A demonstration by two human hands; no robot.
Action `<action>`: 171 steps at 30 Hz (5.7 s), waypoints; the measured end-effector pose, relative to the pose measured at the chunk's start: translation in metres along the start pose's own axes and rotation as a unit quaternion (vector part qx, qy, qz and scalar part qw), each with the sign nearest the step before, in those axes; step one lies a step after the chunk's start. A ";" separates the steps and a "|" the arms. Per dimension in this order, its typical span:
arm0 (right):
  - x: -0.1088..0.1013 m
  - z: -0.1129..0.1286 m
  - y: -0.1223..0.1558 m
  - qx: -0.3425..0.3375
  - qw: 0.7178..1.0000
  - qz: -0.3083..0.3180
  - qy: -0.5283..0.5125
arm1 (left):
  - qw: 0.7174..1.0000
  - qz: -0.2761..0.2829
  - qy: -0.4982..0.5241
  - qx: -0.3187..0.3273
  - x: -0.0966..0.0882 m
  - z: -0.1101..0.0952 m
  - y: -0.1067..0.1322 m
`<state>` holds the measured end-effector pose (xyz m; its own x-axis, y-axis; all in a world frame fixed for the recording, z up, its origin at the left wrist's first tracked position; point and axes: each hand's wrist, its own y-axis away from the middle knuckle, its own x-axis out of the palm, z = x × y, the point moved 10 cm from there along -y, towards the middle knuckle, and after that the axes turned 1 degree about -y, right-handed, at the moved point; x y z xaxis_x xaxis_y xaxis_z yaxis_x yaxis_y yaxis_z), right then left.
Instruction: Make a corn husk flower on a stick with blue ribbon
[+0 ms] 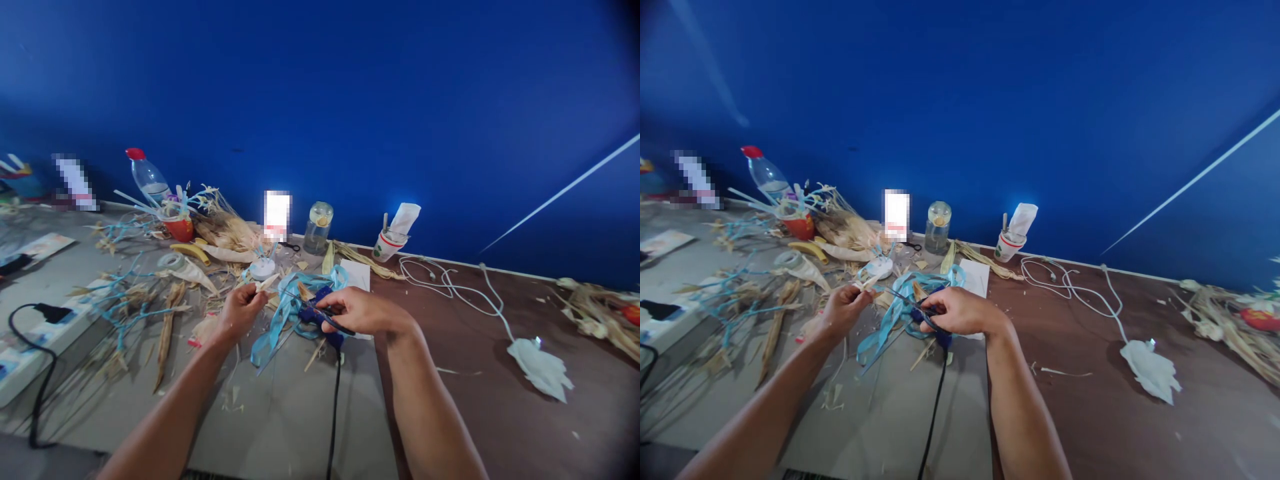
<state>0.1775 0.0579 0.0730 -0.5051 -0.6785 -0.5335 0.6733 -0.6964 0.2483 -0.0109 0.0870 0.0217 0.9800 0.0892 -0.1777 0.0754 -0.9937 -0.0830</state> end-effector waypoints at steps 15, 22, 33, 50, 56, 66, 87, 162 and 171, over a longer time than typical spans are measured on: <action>0.008 -0.006 -0.001 0.016 0.999 0.029 0.007 | 0.999 0.040 -0.012 0.003 0.007 -0.005 0.001; 0.008 -0.007 -0.001 0.012 0.999 0.034 0.025 | 0.999 0.047 -0.014 0.002 0.008 -0.006 0.001; 0.000 -0.003 0.002 0.005 0.996 0.010 0.093 | 0.996 0.091 -0.020 0.009 0.013 -0.005 0.002; 0.022 -0.009 -0.037 0.084 0.979 -0.168 0.073 | 0.999 -0.024 0.020 0.038 -0.009 -0.021 -0.001; 0.051 -0.003 -0.046 0.087 0.974 -0.153 0.144 | 0.997 -0.056 0.036 0.036 -0.016 -0.022 0.001; 0.063 0.008 -0.045 0.119 0.948 -0.147 0.256 | 0.990 -0.073 0.119 0.011 -0.016 -0.017 0.001; 0.046 0.014 -0.049 -0.048 0.931 -0.289 -0.217 | 0.983 -0.076 0.165 -0.035 -0.014 0.001 0.001; 0.061 0.029 -0.044 -0.080 0.943 -0.291 -0.142 | 0.936 -0.025 0.334 -0.108 0.012 -0.004 0.010; 0.063 0.034 -0.042 -0.098 0.950 -0.284 -0.086 | 0.921 -0.037 0.368 -0.123 0.011 -0.005 0.011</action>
<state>0.0987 0.0368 0.0568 -0.8861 -0.2463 -0.3926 0.3454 -0.9158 -0.2050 0.0014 0.0772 0.0235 0.8232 0.1777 0.5392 0.0978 -0.9799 0.1736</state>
